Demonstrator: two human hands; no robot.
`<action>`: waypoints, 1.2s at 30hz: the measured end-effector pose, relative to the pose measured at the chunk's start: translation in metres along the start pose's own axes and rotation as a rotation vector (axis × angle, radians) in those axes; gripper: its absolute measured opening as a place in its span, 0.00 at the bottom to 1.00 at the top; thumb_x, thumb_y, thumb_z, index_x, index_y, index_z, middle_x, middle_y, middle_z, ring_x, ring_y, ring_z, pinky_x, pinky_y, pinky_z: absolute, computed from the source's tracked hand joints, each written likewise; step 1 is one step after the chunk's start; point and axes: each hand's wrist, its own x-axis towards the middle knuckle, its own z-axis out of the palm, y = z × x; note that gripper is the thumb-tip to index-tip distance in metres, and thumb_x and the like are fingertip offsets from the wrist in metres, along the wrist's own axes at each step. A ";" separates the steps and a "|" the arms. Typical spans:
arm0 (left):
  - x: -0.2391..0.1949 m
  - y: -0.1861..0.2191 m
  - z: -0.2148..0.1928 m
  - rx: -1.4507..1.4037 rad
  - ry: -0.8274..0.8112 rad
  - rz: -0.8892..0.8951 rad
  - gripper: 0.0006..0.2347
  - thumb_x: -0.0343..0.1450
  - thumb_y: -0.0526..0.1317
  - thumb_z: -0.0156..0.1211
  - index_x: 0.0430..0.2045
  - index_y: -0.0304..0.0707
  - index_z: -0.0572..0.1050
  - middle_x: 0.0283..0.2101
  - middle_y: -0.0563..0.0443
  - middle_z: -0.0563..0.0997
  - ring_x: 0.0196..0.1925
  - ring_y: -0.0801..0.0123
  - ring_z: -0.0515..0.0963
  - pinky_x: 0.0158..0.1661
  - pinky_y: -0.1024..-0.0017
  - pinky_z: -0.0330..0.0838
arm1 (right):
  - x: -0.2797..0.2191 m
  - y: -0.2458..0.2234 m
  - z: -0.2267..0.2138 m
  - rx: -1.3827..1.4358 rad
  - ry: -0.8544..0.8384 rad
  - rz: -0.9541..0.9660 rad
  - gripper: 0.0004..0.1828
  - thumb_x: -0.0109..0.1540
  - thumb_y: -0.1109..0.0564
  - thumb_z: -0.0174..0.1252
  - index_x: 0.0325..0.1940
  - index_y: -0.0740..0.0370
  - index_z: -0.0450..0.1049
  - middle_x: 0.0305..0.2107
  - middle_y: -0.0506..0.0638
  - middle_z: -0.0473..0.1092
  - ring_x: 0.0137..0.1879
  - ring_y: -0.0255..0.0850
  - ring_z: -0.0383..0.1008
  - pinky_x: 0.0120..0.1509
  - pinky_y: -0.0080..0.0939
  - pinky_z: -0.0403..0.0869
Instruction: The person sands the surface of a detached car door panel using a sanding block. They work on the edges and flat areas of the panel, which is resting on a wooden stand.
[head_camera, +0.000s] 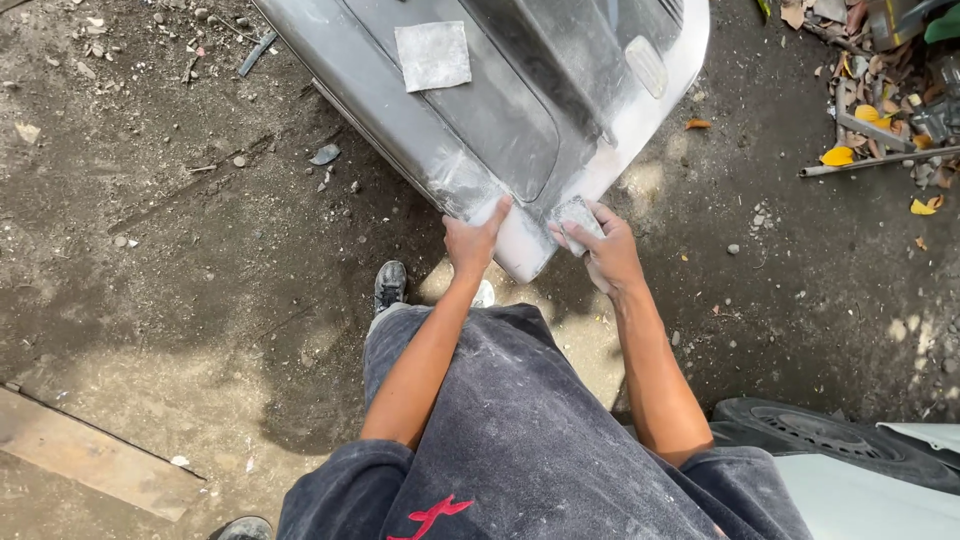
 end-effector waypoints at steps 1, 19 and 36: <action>-0.001 0.002 -0.002 0.002 -0.001 0.003 0.52 0.51 0.70 0.71 0.53 0.13 0.64 0.50 0.24 0.78 0.53 0.43 0.81 0.56 0.59 0.72 | 0.003 0.001 -0.002 0.003 0.001 -0.002 0.17 0.62 0.68 0.58 0.55 0.71 0.68 0.45 0.60 0.75 0.45 0.43 0.82 0.49 0.39 0.83; 0.004 -0.004 -0.001 0.082 -0.097 -0.050 0.63 0.53 0.73 0.67 0.64 0.04 0.48 0.57 0.14 0.70 0.62 0.36 0.73 0.64 0.58 0.65 | 0.004 0.006 0.028 -0.894 0.289 -0.128 0.12 0.61 0.55 0.67 0.43 0.64 0.76 0.30 0.53 0.78 0.22 0.34 0.75 0.26 0.37 0.73; 0.007 -0.005 -0.010 0.074 -0.097 -0.072 0.65 0.51 0.73 0.69 0.63 0.03 0.46 0.57 0.16 0.71 0.60 0.40 0.76 0.63 0.60 0.66 | -0.007 0.032 -0.015 -0.464 0.067 -0.198 0.11 0.62 0.60 0.64 0.48 0.59 0.74 0.37 0.48 0.73 0.39 0.32 0.72 0.41 0.32 0.75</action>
